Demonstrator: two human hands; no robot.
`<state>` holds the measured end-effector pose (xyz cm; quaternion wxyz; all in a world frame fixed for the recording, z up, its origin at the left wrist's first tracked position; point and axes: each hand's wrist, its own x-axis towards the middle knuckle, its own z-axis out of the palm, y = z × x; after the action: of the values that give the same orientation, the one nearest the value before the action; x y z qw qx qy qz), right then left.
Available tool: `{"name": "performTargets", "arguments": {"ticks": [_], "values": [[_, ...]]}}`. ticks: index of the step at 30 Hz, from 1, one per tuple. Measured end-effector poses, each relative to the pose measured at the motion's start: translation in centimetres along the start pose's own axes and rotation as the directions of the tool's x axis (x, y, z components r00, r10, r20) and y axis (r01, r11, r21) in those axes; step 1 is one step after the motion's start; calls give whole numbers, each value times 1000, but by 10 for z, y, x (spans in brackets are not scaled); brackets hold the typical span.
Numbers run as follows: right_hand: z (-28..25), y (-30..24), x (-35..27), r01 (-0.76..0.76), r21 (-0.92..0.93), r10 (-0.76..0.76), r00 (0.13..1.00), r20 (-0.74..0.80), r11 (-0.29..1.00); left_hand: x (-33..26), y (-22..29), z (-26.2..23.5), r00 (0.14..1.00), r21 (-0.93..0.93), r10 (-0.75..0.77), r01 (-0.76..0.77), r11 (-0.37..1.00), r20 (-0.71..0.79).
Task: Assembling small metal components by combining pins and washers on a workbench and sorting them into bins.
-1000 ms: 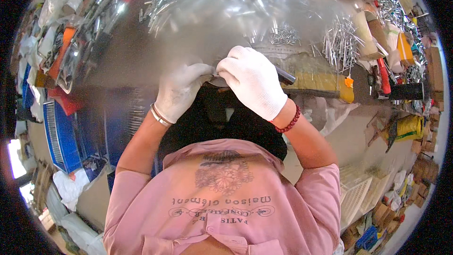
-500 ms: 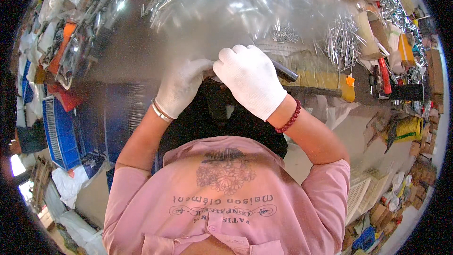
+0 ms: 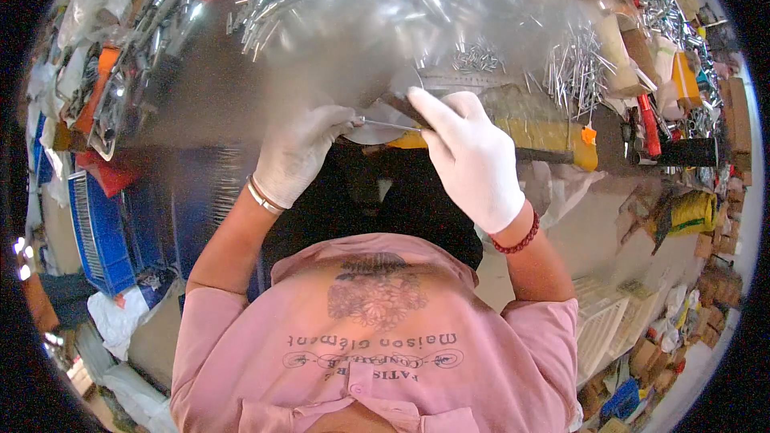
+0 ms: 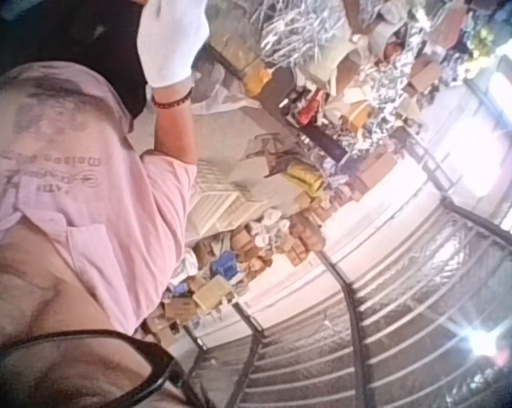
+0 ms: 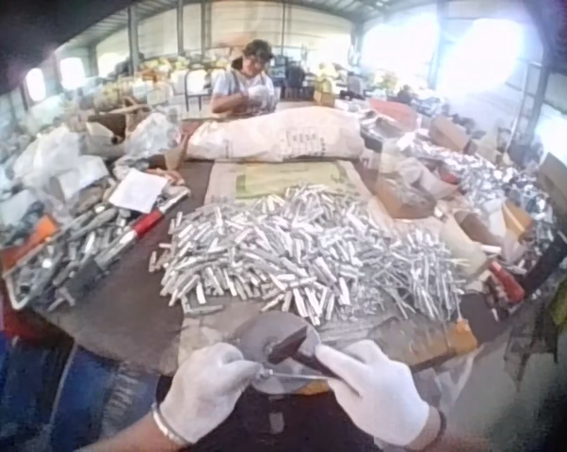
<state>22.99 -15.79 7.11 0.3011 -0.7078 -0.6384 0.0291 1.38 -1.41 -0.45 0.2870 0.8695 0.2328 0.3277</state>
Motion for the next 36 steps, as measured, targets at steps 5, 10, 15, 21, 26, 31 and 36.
{"name": "performTargets", "arguments": {"ticks": [5, 10, 15, 21, 26, 31, 36], "values": [[-2, -10, -13, 89, -158, -62, 984, 169, 983, 4, 5, -5, 999, 33, 35, -36, 999, 15], [-2, -11, -11, 154, -161, -161, 986, -33, 975, 4, 2, -6, 998, 67, 25, -29, 997, 56], [14, -5, -23, 141, -131, -132, 989, 71, 981, 4, 1, -5, 999, 44, 48, -48, 998, 2], [13, 4, -10, 59, -2, -59, 998, -16, 998, 6, 6, -9, 999, 25, 44, -45, 999, 24], [3, -2, -4, 38, 176, -18, 993, -114, 984, 1, -7, -5, 999, -56, 19, -17, 998, 38], [15, -7, -28, 164, -108, -146, 976, 160, 981, 1, -5, -5, 999, -135, -8, 14, 991, 44], [5, -16, -21, 89, 116, -91, 996, 9, 989, 0, -6, -8, 996, -23, 4, -2, 1000, 90]]}}
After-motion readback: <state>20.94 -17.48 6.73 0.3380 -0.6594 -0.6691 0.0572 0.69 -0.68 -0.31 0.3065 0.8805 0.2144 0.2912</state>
